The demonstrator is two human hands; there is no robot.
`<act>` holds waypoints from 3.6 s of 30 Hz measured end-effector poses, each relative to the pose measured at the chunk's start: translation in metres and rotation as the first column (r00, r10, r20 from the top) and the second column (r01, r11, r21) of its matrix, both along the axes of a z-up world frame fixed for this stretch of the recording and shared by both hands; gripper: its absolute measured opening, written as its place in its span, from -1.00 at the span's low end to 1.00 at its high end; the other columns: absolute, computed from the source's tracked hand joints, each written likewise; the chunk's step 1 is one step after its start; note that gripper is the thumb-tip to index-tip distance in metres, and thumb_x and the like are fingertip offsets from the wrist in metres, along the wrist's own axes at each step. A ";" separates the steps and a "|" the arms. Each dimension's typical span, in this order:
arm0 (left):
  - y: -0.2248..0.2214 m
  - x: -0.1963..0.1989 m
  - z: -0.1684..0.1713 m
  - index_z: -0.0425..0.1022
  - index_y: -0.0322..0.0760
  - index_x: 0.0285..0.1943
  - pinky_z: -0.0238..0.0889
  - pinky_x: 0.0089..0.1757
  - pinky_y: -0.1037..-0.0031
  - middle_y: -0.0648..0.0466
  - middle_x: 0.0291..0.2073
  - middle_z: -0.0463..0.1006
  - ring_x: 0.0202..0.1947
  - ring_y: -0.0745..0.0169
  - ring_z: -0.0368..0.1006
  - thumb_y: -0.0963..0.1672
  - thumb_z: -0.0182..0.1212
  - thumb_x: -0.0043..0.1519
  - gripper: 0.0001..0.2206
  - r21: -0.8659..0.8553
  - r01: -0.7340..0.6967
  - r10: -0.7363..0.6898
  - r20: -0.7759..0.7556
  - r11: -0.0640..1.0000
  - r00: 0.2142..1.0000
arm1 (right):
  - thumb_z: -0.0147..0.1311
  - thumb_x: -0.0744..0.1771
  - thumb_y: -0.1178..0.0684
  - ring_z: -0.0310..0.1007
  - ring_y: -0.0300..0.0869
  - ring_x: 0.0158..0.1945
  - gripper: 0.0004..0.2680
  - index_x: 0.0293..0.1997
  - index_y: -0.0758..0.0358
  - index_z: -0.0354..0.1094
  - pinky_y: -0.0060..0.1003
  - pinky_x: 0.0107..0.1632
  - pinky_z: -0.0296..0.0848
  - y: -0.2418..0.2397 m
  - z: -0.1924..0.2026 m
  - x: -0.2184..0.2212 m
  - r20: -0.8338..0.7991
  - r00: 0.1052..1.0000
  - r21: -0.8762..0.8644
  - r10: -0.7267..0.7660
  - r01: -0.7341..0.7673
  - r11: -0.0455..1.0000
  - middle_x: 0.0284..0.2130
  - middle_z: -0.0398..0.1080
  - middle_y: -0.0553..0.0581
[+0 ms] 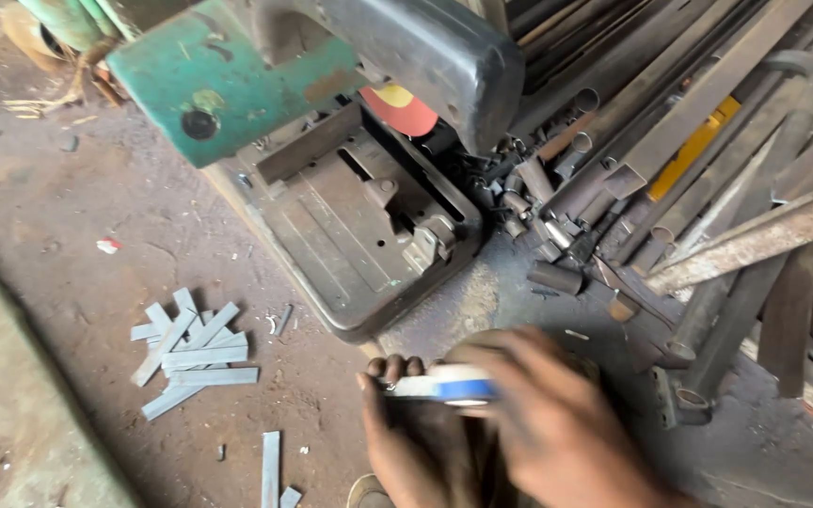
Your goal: Measuring and cutting small metal strips using a power chop saw.
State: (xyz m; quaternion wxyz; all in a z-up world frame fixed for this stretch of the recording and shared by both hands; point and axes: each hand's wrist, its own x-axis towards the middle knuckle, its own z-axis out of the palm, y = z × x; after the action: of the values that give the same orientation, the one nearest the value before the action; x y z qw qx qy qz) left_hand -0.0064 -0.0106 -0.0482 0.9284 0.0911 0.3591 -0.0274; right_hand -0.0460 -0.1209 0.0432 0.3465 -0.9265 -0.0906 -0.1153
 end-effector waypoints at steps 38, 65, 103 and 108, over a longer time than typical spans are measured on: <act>0.041 -0.005 -0.220 0.60 -0.14 -0.09 0.21 -0.12 0.41 0.17 -0.38 0.58 -0.34 0.34 0.41 -0.02 0.11 0.53 -0.77 -0.322 0.036 0.253 0.804 0.946 0.538 | 0.22 0.27 0.10 0.49 0.02 0.17 -0.69 0.13 0.25 0.38 -0.16 0.14 0.42 -0.097 -0.006 -0.026 -0.195 0.981 0.208 -0.016 0.058 0.976 0.08 0.46 0.16; 0.003 -0.009 -0.014 0.25 -0.06 -0.40 0.11 -0.30 0.48 0.23 -0.58 0.15 -0.50 0.38 0.10 -0.08 0.00 0.25 -0.85 -0.024 -0.235 0.236 0.138 0.972 0.962 | 0.20 0.23 0.16 0.65 -0.20 -0.19 -0.84 -0.15 0.11 0.60 -0.28 -0.08 0.61 -0.128 -0.003 0.020 -0.368 0.905 0.118 -0.215 0.275 0.954 -0.28 0.63 -0.06; -0.001 -0.010 0.014 0.19 -0.14 -0.36 0.14 -0.28 0.46 0.18 -0.53 0.14 -0.48 0.35 0.08 -0.12 -0.17 0.33 -0.83 -0.017 -0.267 0.267 0.045 0.964 0.963 | 0.14 0.29 0.13 0.63 -0.18 -0.11 -0.84 -0.08 0.14 0.55 -0.21 0.01 0.61 -0.108 0.013 0.002 -0.418 0.890 0.312 -0.184 0.331 0.891 -0.22 0.58 0.04; -0.001 -0.010 0.010 0.21 -0.15 -0.33 0.13 -0.29 0.50 0.17 -0.51 0.16 -0.47 0.38 0.10 -0.14 -0.21 0.30 -0.86 -0.015 -0.281 0.282 0.058 0.960 0.958 | 0.18 0.34 0.12 0.57 0.04 -0.03 -0.76 0.14 0.07 0.49 0.02 0.03 0.62 -0.136 -0.003 -0.011 -0.809 0.508 0.089 -0.297 0.604 0.792 -0.17 0.51 0.30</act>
State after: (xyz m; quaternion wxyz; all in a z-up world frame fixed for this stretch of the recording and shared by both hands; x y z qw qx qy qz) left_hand -0.0160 -0.0120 -0.0385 0.9335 0.0369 0.3405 0.1065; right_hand -0.0574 -0.2570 0.0403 0.4714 -0.7952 0.3352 0.1818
